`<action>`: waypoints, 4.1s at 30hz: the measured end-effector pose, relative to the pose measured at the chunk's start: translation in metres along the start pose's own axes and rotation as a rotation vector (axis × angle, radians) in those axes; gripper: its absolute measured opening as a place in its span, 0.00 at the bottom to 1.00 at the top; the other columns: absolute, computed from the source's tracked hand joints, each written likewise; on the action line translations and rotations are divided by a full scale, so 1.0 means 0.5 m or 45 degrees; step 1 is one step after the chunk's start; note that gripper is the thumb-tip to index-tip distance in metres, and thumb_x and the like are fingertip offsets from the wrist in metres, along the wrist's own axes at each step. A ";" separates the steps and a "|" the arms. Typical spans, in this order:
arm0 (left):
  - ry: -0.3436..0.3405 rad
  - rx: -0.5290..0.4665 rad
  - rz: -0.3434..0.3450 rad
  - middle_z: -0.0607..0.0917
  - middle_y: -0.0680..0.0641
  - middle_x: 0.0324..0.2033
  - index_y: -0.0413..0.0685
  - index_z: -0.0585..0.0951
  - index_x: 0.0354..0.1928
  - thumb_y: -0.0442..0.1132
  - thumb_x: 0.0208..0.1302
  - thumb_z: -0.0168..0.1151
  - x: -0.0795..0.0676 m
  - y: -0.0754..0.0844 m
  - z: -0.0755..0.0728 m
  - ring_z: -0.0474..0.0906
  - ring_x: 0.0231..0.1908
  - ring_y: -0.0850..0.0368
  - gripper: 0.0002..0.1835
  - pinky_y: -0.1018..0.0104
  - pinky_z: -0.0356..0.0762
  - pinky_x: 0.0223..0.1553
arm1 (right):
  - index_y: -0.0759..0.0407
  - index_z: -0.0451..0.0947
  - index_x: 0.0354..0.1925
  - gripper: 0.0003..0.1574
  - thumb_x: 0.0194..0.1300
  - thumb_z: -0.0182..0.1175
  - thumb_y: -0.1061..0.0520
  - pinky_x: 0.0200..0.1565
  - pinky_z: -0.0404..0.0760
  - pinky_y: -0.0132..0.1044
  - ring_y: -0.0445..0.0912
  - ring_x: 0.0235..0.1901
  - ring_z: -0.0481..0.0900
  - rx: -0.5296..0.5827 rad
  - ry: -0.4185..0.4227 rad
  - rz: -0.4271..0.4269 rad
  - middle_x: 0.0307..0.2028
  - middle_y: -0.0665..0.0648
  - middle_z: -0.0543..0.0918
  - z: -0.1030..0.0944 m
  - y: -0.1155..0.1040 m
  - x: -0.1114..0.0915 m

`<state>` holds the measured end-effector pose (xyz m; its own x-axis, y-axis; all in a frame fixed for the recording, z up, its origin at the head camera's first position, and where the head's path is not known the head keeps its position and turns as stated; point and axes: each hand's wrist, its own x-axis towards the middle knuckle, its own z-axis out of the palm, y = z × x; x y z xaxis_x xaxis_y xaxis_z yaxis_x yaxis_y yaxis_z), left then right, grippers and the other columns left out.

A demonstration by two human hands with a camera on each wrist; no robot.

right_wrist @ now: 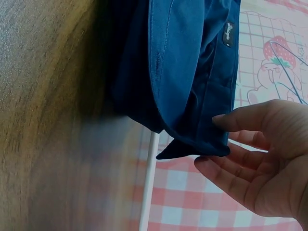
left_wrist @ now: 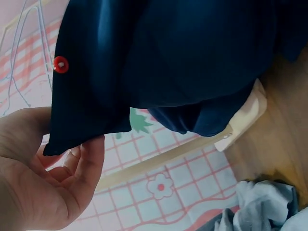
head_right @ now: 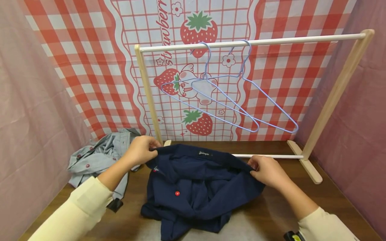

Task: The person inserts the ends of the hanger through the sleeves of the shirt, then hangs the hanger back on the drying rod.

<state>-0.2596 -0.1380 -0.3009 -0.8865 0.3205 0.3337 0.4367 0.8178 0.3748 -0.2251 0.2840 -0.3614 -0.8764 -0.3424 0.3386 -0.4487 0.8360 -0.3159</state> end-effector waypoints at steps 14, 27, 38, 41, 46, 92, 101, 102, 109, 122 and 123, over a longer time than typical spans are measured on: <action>0.006 -0.009 -0.015 0.85 0.48 0.31 0.45 0.87 0.37 0.30 0.51 0.64 0.003 0.006 -0.020 0.80 0.35 0.52 0.10 0.57 0.78 0.39 | 0.61 0.80 0.30 0.09 0.49 0.71 0.66 0.28 0.73 0.38 0.42 0.25 0.75 0.003 0.016 0.019 0.23 0.47 0.79 -0.022 -0.014 -0.001; 0.018 0.008 0.010 0.86 0.48 0.31 0.45 0.87 0.37 0.31 0.51 0.63 0.011 0.014 -0.021 0.80 0.35 0.53 0.10 0.57 0.78 0.38 | 0.58 0.81 0.32 0.13 0.47 0.75 0.64 0.29 0.74 0.33 0.40 0.26 0.79 -0.094 0.158 -0.144 0.26 0.45 0.82 -0.088 -0.014 0.004; 0.017 0.024 -0.005 0.85 0.49 0.29 0.46 0.87 0.37 0.32 0.52 0.64 0.014 0.016 -0.025 0.79 0.34 0.53 0.09 0.56 0.78 0.38 | 0.55 0.82 0.33 0.14 0.46 0.75 0.62 0.26 0.74 0.33 0.38 0.26 0.78 -0.196 0.222 -0.118 0.26 0.45 0.82 -0.154 -0.033 -0.003; 0.015 0.024 -0.006 0.85 0.49 0.30 0.46 0.87 0.37 0.32 0.52 0.64 0.014 0.018 -0.027 0.80 0.35 0.52 0.09 0.56 0.78 0.38 | 0.54 0.82 0.34 0.15 0.45 0.76 0.63 0.26 0.74 0.30 0.34 0.27 0.78 -0.207 0.240 -0.105 0.28 0.46 0.83 -0.180 -0.036 -0.005; 0.005 0.037 -0.008 0.86 0.48 0.32 0.46 0.87 0.38 0.32 0.53 0.65 0.015 0.022 -0.031 0.80 0.36 0.52 0.09 0.55 0.78 0.39 | 0.55 0.83 0.35 0.13 0.49 0.75 0.61 0.27 0.75 0.31 0.38 0.28 0.81 -0.220 0.217 0.006 0.30 0.50 0.85 -0.226 -0.047 0.000; -0.151 0.107 -0.111 0.86 0.47 0.37 0.48 0.88 0.38 0.31 0.53 0.66 0.051 0.036 -0.041 0.80 0.40 0.52 0.10 0.55 0.78 0.44 | 0.69 0.69 0.63 0.31 0.62 0.59 0.62 0.26 0.78 0.41 0.48 0.20 0.82 -0.280 -0.166 0.231 0.50 0.77 0.78 -0.395 -0.057 0.222; -0.159 0.106 -0.111 0.86 0.47 0.38 0.48 0.88 0.39 0.32 0.54 0.67 0.051 0.036 -0.040 0.80 0.41 0.51 0.10 0.54 0.78 0.44 | 0.74 0.72 0.56 0.25 0.60 0.60 0.67 0.26 0.82 0.45 0.52 0.23 0.84 -0.103 -0.164 0.252 0.45 0.77 0.80 -0.385 -0.054 0.234; -0.159 0.106 -0.109 0.86 0.47 0.38 0.48 0.88 0.39 0.32 0.54 0.68 0.051 0.036 -0.040 0.80 0.41 0.51 0.10 0.54 0.78 0.44 | 0.75 0.73 0.56 0.24 0.60 0.60 0.68 0.26 0.82 0.44 0.52 0.24 0.83 -0.090 -0.164 0.255 0.44 0.77 0.80 -0.384 -0.055 0.234; -0.157 0.108 -0.103 0.86 0.46 0.37 0.48 0.88 0.39 0.33 0.54 0.69 0.050 0.035 -0.040 0.80 0.40 0.51 0.09 0.53 0.78 0.44 | 0.76 0.73 0.54 0.22 0.61 0.59 0.69 0.25 0.82 0.44 0.51 0.24 0.83 -0.080 -0.159 0.250 0.43 0.77 0.80 -0.386 -0.059 0.234; -0.151 0.110 -0.092 0.86 0.47 0.35 0.49 0.88 0.38 0.33 0.53 0.69 0.051 0.032 -0.038 0.80 0.39 0.51 0.09 0.54 0.78 0.42 | 0.75 0.73 0.55 0.22 0.62 0.56 0.68 0.21 0.79 0.39 0.49 0.21 0.81 -0.155 -0.067 0.219 0.48 0.79 0.77 -0.407 -0.071 0.226; -0.150 0.109 -0.089 0.86 0.47 0.35 0.49 0.88 0.38 0.32 0.53 0.69 0.051 0.032 -0.038 0.80 0.39 0.52 0.09 0.54 0.78 0.41 | 0.75 0.73 0.55 0.21 0.63 0.56 0.68 0.21 0.79 0.38 0.49 0.21 0.81 -0.164 -0.064 0.217 0.48 0.78 0.77 -0.408 -0.072 0.224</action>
<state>-0.2721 -0.1258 -0.2700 -0.9283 0.3113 0.2035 0.3632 0.8763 0.3166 -0.2715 0.3032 -0.1311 -0.9466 -0.2099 0.2448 -0.2704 0.9303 -0.2479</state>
